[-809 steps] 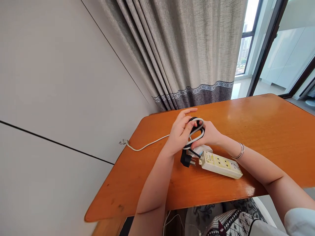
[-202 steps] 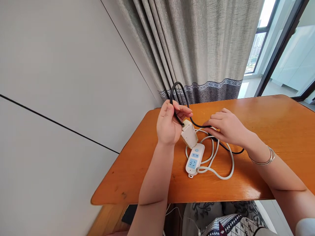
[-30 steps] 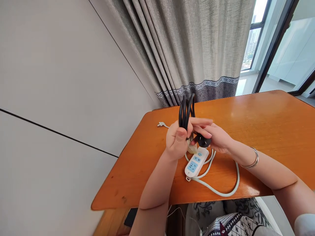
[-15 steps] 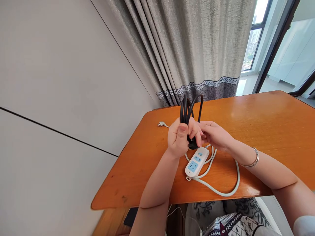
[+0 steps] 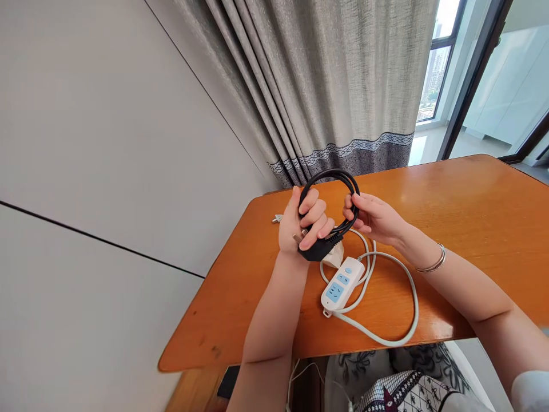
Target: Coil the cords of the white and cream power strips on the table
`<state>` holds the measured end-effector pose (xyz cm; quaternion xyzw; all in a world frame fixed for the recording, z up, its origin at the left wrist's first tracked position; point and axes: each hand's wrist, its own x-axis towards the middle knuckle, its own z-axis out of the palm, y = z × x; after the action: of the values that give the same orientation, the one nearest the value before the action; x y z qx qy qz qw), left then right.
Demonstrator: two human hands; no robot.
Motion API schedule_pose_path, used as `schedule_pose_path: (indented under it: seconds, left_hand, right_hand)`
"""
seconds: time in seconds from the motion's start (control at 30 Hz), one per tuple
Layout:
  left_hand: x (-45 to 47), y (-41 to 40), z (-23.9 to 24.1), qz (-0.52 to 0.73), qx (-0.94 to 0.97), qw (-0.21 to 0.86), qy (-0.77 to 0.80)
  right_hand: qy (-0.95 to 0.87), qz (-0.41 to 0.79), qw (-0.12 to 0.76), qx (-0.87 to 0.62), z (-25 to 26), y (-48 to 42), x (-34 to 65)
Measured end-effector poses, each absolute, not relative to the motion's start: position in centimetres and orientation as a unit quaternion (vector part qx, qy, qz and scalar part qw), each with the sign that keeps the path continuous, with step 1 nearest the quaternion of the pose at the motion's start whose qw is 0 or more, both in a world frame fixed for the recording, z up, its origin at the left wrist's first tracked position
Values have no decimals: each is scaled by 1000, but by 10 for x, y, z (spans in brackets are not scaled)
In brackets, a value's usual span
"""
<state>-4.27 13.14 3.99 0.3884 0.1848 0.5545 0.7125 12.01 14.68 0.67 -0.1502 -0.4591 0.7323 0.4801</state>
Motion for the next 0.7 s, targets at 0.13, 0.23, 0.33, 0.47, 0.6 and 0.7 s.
schedule_pose_path:
  seconds: [0.13, 0.23, 0.33, 0.47, 0.6, 0.7]
  left_hand:
    - [-45, 140, 42, 534, 339, 751, 192]
    - [-45, 146, 43, 512, 310, 775, 202]
    - [-44, 151, 43, 498, 293, 788, 214]
    - [-42, 159, 40, 499, 306, 771, 252]
    - [-46, 171, 32, 512, 366, 717, 300]
    - [-51, 176, 25, 523, 422, 681, 290]
  right_hand:
    - [-424, 763, 461, -162, 6, 145, 115]
    - [-385, 775, 467, -183, 6, 144, 111]
    - [-324, 777, 497, -209, 5, 142, 106]
    - [-262, 771, 531, -233, 3, 141, 101]
    - [-225, 757, 559, -253, 2, 143, 99]
    - [-211, 746, 578, -254, 0, 147, 100]
